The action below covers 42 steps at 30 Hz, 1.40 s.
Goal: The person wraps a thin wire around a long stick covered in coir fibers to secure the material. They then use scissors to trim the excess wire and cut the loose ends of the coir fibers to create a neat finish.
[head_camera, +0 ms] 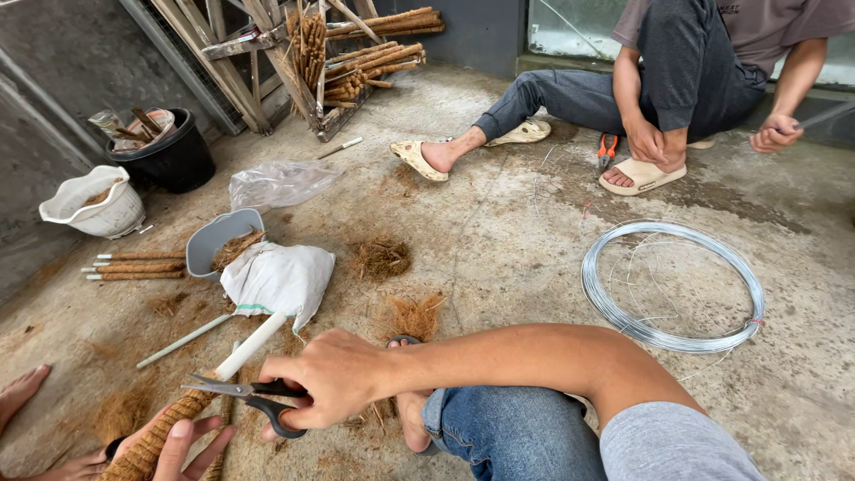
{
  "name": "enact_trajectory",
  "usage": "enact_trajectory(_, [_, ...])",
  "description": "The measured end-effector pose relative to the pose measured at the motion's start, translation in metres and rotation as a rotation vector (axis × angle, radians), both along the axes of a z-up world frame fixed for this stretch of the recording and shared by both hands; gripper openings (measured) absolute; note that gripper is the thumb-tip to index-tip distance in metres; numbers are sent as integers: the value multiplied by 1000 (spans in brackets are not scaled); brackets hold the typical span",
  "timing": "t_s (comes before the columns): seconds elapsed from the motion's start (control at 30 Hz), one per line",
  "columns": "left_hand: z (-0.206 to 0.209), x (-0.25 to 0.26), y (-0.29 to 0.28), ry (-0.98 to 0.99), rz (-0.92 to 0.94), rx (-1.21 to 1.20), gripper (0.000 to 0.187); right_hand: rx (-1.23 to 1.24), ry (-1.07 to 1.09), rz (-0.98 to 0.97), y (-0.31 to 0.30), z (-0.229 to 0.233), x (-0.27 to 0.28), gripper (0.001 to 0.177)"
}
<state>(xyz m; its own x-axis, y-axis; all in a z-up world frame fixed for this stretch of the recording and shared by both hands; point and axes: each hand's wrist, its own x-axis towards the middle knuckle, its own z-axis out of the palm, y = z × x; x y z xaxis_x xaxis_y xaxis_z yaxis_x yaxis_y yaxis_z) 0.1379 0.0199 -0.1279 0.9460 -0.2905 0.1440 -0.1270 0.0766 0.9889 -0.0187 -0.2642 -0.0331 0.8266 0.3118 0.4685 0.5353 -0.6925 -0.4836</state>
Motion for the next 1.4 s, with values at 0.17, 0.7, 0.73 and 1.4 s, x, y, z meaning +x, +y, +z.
enact_trajectory(0.17, [-4,20,18,104,-44,126,38,-2,33,-16,2,0,-3,51])
enact_trajectory(0.7, [73,-81,-27,-69,143,-367,28,-44,142,-77,5,11,-9,47])
enact_trajectory(0.73, [79,-88,-27,-50,116,-379,27,-57,92,-98,5,12,-8,48])
enact_trajectory(1.4, [120,-114,-49,34,93,-349,34,-271,-165,-139,-3,17,-4,46])
